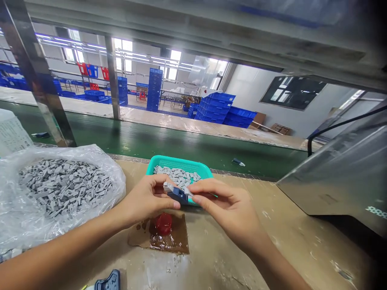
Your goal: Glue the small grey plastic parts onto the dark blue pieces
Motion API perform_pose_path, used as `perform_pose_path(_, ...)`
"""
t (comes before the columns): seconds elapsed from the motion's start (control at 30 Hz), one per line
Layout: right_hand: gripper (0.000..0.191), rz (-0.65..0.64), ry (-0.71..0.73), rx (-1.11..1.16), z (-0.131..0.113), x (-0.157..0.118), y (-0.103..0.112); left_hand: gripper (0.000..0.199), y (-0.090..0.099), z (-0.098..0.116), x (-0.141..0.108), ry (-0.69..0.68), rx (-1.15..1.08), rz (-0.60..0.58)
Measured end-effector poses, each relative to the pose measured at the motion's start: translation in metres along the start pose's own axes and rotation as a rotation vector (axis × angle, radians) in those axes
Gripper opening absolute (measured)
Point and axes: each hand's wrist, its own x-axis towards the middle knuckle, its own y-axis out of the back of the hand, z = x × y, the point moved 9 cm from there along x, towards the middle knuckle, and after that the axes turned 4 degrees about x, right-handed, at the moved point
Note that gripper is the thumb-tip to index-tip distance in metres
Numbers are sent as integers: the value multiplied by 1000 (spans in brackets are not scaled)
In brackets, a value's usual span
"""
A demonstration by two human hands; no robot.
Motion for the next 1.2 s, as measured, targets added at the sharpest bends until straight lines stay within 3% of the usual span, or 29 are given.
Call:
perform_pose_path(0.3, 16, -121, 185, -113, -4, 3, -19, 19, 12, 14, -2, -107, 0, 112)
perform_pose_path(0.4, 28, -140, 281, -250, -12, -2, -27, 17, 14, 21, -3, -170, -118, 133)
perform_pose_path(0.5, 35, -141, 350, -358, -18, -1, -37, 21, 9, 15, 1, -134, -360, 81)
perform_pose_path(0.63, 27, -241, 245, -260, -3, 15, -34, 23, 14, -3, 5, -13, -466, 124)
perform_pose_path(0.73, 21, -179, 147, -263, 20, 32, -2, 21, 32, -1, 6, -33, -411, 206)
perform_pose_path(0.83, 19, -103, 78, -504, 47, 43, 27, 19, 49, 12, 8, -102, -369, 248)
perform_pose_path(1.0, 30, -436, 6, -884, 91, 45, 3, 19, 69, 15, 15, -103, -405, 363)
perform_pose_path(1.07, 29, -486, -10, -940, 97, 48, -3, 18, 76, 11, 18, -78, -341, 407)
perform_pose_path(1.2, 20, -531, -33, -987, 96, 54, -4, 24, 96, 7, 30, -77, 26, 447)
